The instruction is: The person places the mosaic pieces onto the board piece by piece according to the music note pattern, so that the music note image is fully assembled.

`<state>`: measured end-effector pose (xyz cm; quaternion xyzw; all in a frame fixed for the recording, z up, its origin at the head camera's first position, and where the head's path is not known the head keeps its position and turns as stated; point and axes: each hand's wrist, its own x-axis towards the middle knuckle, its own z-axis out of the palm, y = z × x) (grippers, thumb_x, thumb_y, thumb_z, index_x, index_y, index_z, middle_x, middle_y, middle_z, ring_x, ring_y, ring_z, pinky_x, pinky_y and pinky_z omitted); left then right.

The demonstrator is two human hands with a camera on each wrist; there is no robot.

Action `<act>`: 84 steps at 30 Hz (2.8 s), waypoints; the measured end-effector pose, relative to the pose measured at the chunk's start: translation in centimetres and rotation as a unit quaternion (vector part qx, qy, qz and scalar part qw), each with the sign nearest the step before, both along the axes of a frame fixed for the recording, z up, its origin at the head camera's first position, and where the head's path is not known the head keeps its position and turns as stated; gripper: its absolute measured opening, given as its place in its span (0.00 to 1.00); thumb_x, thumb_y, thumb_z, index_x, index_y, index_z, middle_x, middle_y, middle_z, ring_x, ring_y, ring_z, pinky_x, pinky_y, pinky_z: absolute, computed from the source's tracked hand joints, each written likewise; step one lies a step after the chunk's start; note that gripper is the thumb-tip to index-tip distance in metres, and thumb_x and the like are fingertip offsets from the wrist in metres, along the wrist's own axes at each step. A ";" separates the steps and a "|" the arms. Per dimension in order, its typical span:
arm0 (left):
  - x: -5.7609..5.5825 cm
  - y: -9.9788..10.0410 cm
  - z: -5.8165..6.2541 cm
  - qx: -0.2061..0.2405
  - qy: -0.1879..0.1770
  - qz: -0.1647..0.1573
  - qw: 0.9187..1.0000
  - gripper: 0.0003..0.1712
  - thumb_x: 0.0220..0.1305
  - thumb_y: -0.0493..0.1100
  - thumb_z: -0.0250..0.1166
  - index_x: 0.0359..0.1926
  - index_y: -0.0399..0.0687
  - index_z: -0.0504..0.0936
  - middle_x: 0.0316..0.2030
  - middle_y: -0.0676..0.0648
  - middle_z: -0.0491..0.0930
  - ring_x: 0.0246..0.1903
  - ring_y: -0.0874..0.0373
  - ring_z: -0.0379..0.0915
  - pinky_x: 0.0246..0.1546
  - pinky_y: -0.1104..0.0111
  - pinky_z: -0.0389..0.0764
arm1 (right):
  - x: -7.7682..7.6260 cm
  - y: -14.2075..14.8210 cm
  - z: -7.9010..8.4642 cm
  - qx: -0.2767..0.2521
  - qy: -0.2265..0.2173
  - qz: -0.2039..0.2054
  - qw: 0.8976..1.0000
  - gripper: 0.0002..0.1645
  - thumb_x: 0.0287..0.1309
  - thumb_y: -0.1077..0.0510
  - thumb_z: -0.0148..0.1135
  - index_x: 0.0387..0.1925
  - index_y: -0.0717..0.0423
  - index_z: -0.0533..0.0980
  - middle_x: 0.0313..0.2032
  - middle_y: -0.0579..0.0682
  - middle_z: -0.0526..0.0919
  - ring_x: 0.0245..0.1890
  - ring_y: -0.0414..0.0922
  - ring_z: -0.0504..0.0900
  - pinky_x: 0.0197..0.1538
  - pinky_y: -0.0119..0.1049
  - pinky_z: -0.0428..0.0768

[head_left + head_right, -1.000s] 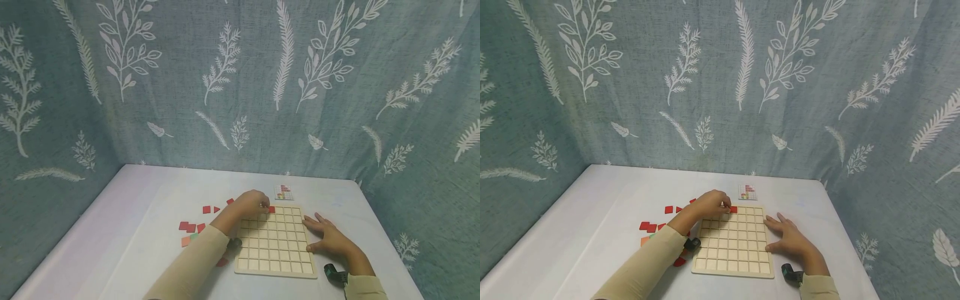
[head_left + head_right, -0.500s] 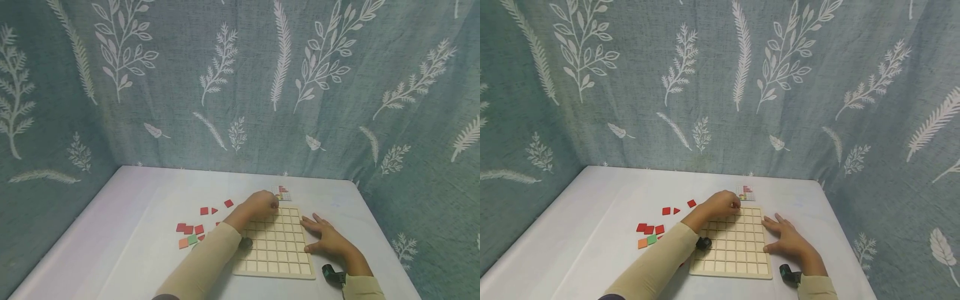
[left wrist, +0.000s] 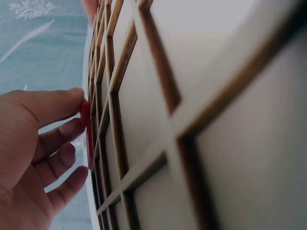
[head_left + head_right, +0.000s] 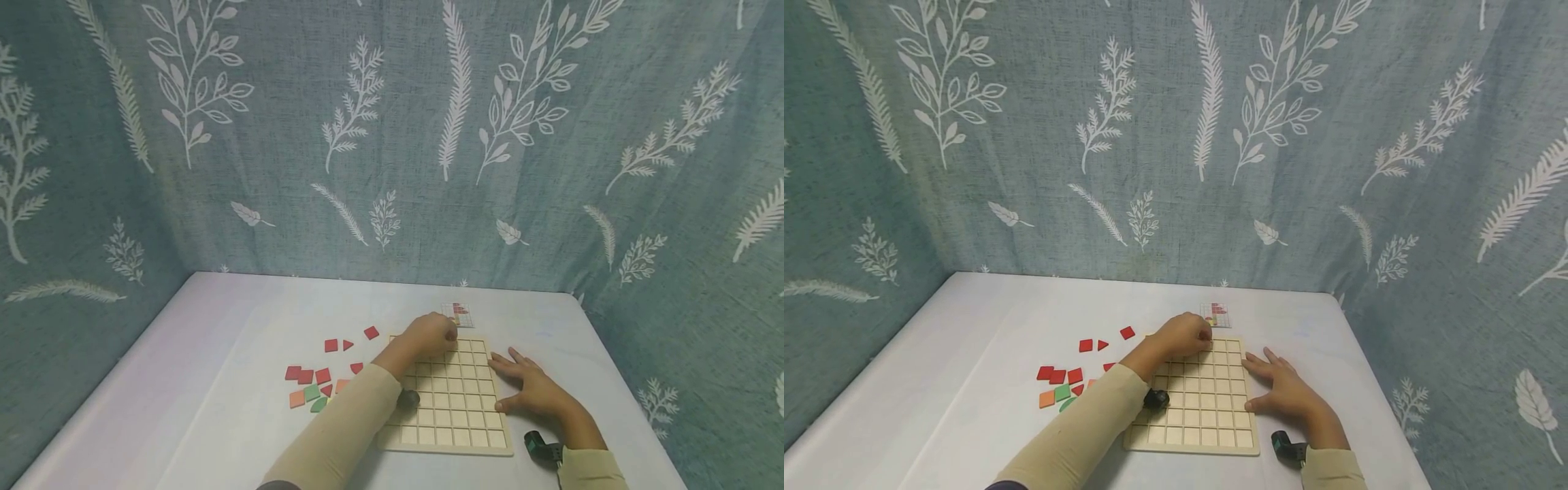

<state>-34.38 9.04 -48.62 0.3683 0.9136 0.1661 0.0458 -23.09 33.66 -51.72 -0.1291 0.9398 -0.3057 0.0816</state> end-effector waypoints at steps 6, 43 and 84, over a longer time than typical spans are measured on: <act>0.0 0.0 0.0 -0.013 -0.007 0.012 1.000 0.09 0.65 0.52 0.65 0.37 0.56 0.87 0.36 0.59 0.83 0.41 0.60 0.79 0.44 0.65 0.78 | -0.1 0.0 -0.1 0.000 -0.003 -0.006 1.000 0.61 0.28 0.36 0.78 0.68 0.51 0.68 0.71 0.48 0.60 0.73 0.61 0.41 0.64 0.69 0.39; -0.5 -0.6 0.9 -0.027 -0.049 -0.003 0.998 0.10 0.64 0.49 0.65 0.28 0.55 0.86 0.27 0.59 0.81 0.32 0.62 0.77 0.35 0.67 0.78 | 0.0 0.1 0.3 0.003 0.008 0.001 1.000 0.60 0.29 0.36 0.78 0.67 0.53 0.69 0.71 0.50 0.61 0.73 0.62 0.42 0.65 0.68 0.39; 1.2 -13.2 1.7 -0.021 -0.019 0.099 0.995 0.12 0.59 0.36 0.62 0.43 0.47 0.86 0.36 0.53 0.81 0.37 0.57 0.75 0.43 0.61 0.76 | 0.2 -0.2 0.3 0.005 0.008 0.000 1.000 0.61 0.28 0.36 0.78 0.67 0.55 0.69 0.70 0.52 0.61 0.72 0.64 0.41 0.64 0.70 0.40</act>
